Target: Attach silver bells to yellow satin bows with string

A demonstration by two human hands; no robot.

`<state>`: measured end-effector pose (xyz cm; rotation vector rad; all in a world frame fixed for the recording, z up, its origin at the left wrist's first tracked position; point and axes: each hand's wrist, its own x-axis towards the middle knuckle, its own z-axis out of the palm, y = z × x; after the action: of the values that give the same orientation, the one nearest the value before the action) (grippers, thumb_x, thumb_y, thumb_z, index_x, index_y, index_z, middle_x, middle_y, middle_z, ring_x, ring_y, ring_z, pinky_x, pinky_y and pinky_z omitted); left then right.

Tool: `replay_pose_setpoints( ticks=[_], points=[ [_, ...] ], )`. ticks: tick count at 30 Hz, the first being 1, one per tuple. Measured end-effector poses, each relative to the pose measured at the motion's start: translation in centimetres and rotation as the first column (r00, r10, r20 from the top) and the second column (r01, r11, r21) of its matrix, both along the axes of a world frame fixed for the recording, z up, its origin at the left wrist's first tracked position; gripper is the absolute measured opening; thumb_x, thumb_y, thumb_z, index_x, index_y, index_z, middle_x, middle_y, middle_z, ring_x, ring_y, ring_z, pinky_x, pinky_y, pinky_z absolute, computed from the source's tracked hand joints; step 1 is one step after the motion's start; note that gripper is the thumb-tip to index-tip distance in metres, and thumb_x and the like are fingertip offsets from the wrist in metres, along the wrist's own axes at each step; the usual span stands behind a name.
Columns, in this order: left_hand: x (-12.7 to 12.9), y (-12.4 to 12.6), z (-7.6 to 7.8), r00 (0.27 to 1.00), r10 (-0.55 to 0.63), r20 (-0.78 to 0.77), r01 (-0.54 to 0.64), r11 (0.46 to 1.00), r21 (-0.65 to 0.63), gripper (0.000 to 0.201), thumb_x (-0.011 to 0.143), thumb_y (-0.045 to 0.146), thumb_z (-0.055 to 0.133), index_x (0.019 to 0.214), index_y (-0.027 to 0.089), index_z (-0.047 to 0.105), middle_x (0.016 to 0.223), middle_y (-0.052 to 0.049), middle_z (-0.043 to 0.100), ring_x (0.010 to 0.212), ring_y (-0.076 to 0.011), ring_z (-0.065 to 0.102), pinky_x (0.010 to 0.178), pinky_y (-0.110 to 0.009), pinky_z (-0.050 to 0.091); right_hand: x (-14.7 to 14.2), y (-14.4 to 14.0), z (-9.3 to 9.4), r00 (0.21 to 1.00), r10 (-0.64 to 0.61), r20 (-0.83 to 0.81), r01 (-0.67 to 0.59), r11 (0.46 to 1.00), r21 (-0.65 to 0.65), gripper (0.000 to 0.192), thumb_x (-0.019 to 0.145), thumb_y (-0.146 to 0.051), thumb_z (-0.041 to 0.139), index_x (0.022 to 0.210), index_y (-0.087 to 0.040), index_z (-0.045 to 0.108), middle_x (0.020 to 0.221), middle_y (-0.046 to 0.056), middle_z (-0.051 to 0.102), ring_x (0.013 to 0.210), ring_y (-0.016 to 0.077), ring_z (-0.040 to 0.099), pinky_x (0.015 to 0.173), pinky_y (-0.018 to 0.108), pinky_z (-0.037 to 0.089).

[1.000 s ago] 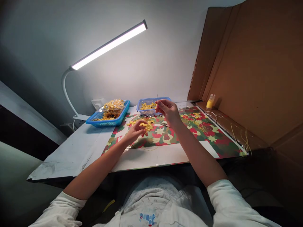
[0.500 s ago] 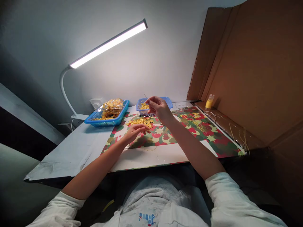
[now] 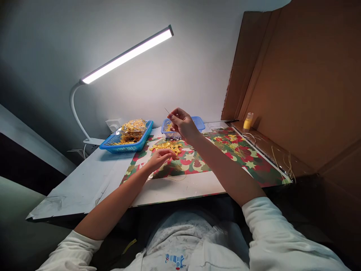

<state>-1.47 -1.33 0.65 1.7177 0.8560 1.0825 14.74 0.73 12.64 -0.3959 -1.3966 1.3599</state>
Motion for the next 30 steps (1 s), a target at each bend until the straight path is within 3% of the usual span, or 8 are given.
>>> replay_pose_setpoints(
  ticks=[16, 25, 30],
  points=[
    [0.0, 0.7, 0.1, 0.998, -0.003, -0.059, 0.005, 0.999, 0.039, 0.026, 0.077, 0.036, 0.06, 0.07, 0.013, 0.07, 0.073, -0.007, 0.073, 0.064, -0.014, 0.063, 0.064, -0.026, 0.05, -0.9, 0.7, 1.1, 0.999, -0.039, -0.038, 0.039, 0.999, -0.015, 0.028, 0.077, -0.028, 0.07, 0.067, -0.021, 0.045, 0.05, -0.01, 0.029, 0.045, 0.0046, 0.026, 0.046, 0.02, 0.036],
    [0.1, 0.6, -0.1, 0.988, 0.014, -0.155, -0.007, 0.999, 0.045, 0.022, 0.079, 0.03, 0.058, 0.073, 0.013, 0.071, 0.073, -0.006, 0.073, 0.064, -0.0135, 0.063, 0.06, -0.022, 0.048, -0.9, 1.3, 1.3, 0.986, -0.132, -0.098, 0.125, 0.989, -0.073, 0.026, 0.081, -0.023, 0.063, 0.068, -0.021, 0.041, 0.049, -0.011, 0.022, 0.041, 0.0038, 0.021, 0.04, 0.019, 0.023],
    [0.1, 0.7, 0.0, 0.981, 0.029, -0.194, -0.02, 0.999, 0.05, 0.023, 0.081, 0.028, 0.057, 0.074, 0.013, 0.072, 0.075, -0.007, 0.074, 0.07, -0.0151, 0.065, 0.066, -0.024, 0.049, 0.2, 2.3, 3.7, 0.959, -0.23, -0.168, 0.246, 0.966, 0.08, 0.032, 0.082, -0.033, 0.067, 0.073, -0.023, 0.037, 0.057, -0.01, 0.03, 0.042, 0.0037, 0.025, 0.039, 0.022, 0.022]
  ],
)
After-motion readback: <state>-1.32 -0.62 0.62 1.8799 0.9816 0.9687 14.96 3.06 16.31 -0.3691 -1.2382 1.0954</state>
